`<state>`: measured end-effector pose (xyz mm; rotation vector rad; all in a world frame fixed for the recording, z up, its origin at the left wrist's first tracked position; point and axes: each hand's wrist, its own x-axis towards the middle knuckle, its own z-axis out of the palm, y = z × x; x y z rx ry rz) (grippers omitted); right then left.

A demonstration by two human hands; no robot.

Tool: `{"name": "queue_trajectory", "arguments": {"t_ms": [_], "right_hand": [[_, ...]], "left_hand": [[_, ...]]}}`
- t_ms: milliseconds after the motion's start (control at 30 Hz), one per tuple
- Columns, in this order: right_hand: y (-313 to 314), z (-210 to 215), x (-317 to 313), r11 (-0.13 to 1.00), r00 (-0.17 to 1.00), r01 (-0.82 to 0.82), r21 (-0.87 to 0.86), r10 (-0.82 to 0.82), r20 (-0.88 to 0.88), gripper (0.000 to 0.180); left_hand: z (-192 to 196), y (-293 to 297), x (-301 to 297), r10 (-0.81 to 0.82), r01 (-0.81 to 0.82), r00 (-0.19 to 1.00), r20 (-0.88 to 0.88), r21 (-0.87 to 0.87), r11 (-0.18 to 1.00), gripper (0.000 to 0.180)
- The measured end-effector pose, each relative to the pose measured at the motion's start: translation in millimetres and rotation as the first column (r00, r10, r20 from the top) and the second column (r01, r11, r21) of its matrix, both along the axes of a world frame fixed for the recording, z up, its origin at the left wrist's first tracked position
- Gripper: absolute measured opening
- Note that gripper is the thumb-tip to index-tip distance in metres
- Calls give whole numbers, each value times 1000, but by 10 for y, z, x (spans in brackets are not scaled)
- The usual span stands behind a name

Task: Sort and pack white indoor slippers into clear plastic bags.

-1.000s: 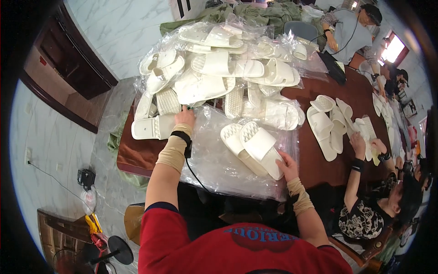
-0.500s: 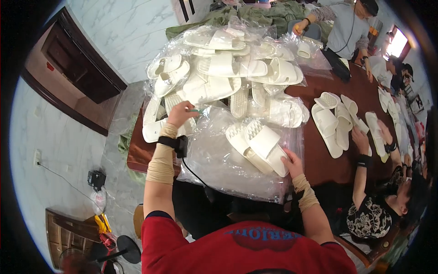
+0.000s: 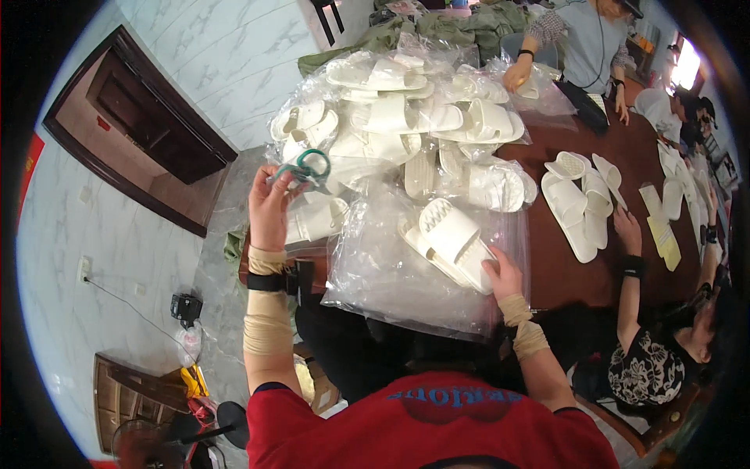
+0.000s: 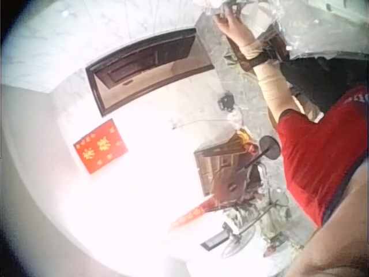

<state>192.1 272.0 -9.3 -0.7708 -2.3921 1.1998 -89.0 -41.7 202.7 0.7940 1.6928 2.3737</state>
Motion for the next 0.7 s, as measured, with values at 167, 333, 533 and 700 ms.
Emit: {"name": "queue_trajectory", "arguments": {"t_ms": [167, 333, 533, 700], "right_hand": [[-102, 255, -117, 773, 997, 23, 634, 28, -71, 34], [-134, 199, -146, 886, 990, -131, 444, 96, 101, 29], [-171, 310, -47, 863, 998, -4, 506, 32, -46, 23], [-500, 1106, -89, 982, 932, -131, -133, 77, -355, 19]], "left_hand": [[-201, 258, 400, 3, -26, 972, -235, -97, 995, 14], [-120, 46, 321, -103, -7, 930, -352, -298, 955, 31], [485, 27, 690, -13, -331, 572, -820, -245, 911, 35], [140, 600, 1464, -347, -72, 542, -766, -453, 888, 32]]}}
